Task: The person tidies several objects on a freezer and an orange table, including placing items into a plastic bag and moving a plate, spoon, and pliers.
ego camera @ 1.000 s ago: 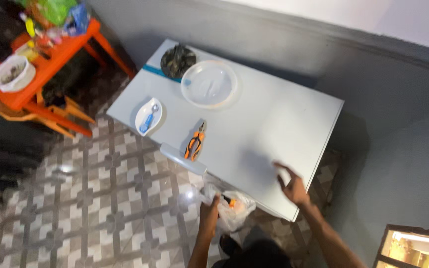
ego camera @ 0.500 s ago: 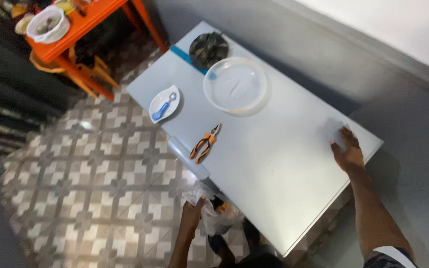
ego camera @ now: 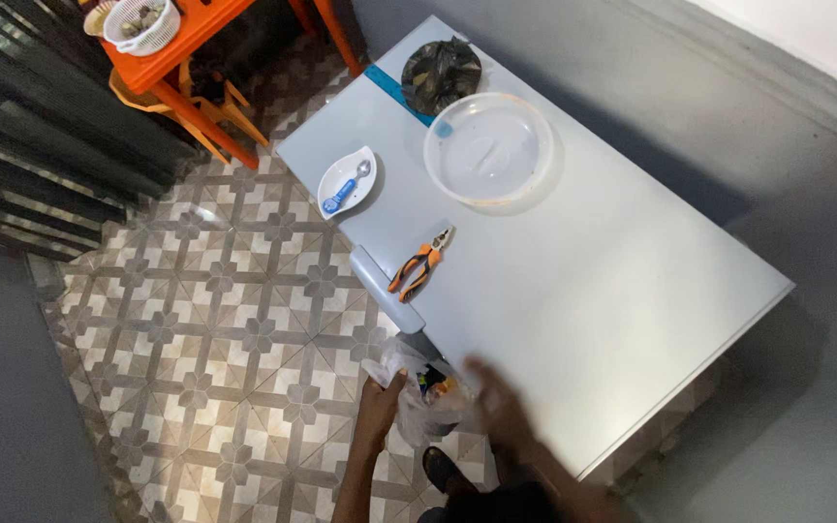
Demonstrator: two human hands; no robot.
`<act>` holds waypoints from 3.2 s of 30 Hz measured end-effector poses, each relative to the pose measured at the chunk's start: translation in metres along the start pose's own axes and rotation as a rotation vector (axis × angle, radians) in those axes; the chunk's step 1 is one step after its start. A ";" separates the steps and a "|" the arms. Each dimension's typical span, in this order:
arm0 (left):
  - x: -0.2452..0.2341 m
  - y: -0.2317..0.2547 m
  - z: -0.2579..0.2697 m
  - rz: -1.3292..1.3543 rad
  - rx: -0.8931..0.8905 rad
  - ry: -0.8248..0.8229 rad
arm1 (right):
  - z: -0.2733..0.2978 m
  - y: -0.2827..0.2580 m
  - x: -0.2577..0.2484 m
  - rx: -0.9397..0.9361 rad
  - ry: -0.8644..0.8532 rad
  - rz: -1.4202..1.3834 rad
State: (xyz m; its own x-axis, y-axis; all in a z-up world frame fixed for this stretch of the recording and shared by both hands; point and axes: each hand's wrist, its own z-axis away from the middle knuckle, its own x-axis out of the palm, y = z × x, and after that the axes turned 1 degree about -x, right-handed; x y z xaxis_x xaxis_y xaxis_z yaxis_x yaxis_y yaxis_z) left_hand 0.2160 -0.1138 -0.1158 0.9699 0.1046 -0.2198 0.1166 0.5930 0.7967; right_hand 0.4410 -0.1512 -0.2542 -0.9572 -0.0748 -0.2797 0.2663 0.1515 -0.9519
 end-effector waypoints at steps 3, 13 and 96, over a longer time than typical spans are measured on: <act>0.000 -0.001 -0.004 -0.055 -0.043 0.014 | -0.071 0.070 -0.118 -0.029 0.135 0.325; -0.022 -0.027 -0.021 0.040 -0.073 0.126 | -0.102 0.084 -0.146 -0.235 0.222 0.537; -0.149 0.033 -0.183 0.044 -0.122 -0.176 | -0.284 -0.004 0.021 -0.159 0.433 0.517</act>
State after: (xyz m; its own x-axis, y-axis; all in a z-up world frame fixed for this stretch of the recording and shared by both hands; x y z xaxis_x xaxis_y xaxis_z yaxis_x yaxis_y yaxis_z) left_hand 0.0365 0.0366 -0.1598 0.9971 -0.0023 -0.0766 0.0574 0.6841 0.7272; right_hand 0.3877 0.1271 -0.2205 -0.6802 0.4406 -0.5858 0.7119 0.2069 -0.6711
